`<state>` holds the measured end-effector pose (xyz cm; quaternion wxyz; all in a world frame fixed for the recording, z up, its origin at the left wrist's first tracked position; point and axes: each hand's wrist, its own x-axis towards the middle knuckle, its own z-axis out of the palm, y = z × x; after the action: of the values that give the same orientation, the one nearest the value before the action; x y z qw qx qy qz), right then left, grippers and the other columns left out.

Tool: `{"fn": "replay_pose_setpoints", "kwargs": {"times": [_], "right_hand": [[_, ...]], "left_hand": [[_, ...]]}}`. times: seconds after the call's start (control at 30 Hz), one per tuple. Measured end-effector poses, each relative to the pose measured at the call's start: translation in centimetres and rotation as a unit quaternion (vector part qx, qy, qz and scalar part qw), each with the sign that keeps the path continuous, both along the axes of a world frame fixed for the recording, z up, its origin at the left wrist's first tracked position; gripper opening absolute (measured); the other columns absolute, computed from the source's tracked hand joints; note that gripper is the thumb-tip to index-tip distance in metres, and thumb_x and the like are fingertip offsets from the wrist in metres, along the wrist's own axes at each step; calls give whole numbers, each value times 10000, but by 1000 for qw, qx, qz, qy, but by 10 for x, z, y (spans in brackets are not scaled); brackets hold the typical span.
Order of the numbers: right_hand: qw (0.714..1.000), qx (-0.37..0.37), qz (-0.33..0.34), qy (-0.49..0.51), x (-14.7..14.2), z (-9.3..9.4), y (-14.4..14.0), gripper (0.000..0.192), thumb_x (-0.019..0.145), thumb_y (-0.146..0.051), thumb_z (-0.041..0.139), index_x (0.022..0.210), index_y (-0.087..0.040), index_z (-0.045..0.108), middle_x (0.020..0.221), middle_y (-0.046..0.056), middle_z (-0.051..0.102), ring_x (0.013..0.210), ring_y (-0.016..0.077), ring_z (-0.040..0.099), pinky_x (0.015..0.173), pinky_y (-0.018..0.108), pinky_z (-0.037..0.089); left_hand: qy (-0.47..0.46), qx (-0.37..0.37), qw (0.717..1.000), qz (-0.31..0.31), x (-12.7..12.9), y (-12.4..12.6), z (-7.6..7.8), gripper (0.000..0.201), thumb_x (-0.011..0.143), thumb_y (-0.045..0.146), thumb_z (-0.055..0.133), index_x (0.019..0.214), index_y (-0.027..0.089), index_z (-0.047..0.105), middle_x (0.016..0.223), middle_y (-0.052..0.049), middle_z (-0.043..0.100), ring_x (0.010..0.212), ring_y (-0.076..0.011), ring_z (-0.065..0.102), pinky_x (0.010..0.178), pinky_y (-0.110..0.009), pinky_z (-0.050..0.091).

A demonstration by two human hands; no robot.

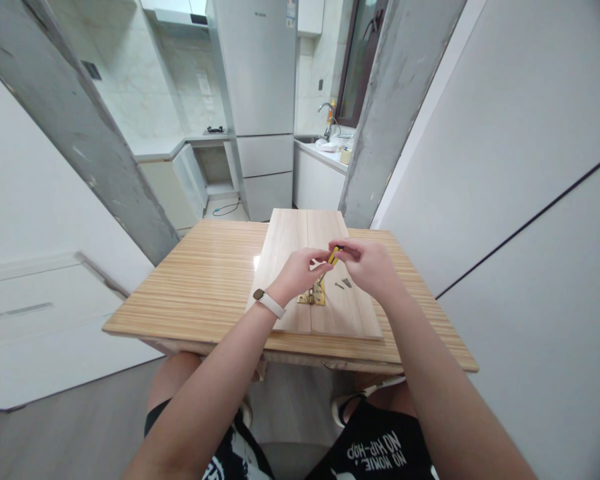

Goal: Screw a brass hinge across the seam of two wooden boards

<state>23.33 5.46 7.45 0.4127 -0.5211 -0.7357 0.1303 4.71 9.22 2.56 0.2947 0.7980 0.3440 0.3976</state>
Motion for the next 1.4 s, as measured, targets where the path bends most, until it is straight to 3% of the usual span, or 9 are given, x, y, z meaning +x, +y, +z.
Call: {"fn": "replay_pose_setpoints", "kwargs": {"times": [0.1, 0.2, 0.7, 0.93, 1.1, 1.23, 1.3, 1.4], "right_hand": [[999, 2, -38, 2, -3, 0, -1, 248, 878, -215, 645, 1039, -231, 833, 897, 46, 832, 763, 233, 756, 743, 359, 549], [998, 6, -63, -1, -4, 0, 1, 232, 875, -238, 674, 1037, -232, 839, 912, 60, 838, 788, 247, 772, 767, 371, 554], [990, 34, -135, -19, -11, -1, -1, 143, 886, -359, 716, 894, -227, 770, 785, 60, 788, 731, 243, 733, 732, 368, 531], [986, 33, -161, -21, -20, -4, -6, 121, 893, -345, 723, 893, -229, 759, 797, 61, 790, 755, 251, 739, 732, 365, 525], [995, 19, -99, 2, -15, -2, -5, 152, 880, -362, 752, 955, -233, 780, 842, 61, 802, 802, 258, 764, 777, 384, 585], [999, -19, 10, 33, -4, 2, -3, 347, 906, -277, 703, 1241, -205, 752, 1149, 105, 805, 993, 257, 783, 879, 387, 629], [998, -15, 55, 12, 1, 4, -3, 401, 944, -218, 622, 1333, -222, 720, 1285, 105, 769, 1064, 246, 772, 939, 395, 623], [995, 14, 88, -45, 7, 7, -2, 403, 959, -157, 562, 1304, -249, 747, 1284, 84, 776, 1087, 244, 762, 961, 404, 612]], "left_hand": [[-14, 3, 999, 29, -1, -2, 0, 248, 898, 260, 771, 1141, 211, 775, 1091, -65, 804, 954, -197, 728, 859, -345, 591], [-29, 17, 998, 43, -2, -4, 0, 271, 872, 274, 806, 1127, 191, 766, 1050, -74, 796, 936, -195, 731, 865, -352, 601], [-39, 66, 996, 52, 10, -6, -4, 251, 888, 304, 803, 1106, 199, 739, 965, -44, 764, 863, -168, 698, 815, -321, 587], [-25, 86, 990, 111, 22, -9, -8, 151, 903, 302, 772, 994, 197, 714, 911, -36, 741, 826, -170, 675, 739, -295, 548], [8, 83, 987, 134, 21, -11, -5, 126, 900, 266, 726, 830, 199, 645, 830, -27, 721, 763, -164, 663, 702, -283, 517], [0, 78, 988, 136, 16, -9, -2, 206, 914, 328, 704, 776, 202, 618, 768, -16, 701, 709, -155, 641, 688, -283, 498], [-13, 75, 990, 120, 14, -6, -2, 238, 906, 341, 713, 751, 199, 602, 743, -7, 688, 691, -147, 629, 678, -280, 496], [-25, 69, 993, 89, 13, -2, -2, 239, 877, 315, 741, 730, 193, 598, 725, 6, 680, 680, -137, 623, 682, -277, 507]]}}
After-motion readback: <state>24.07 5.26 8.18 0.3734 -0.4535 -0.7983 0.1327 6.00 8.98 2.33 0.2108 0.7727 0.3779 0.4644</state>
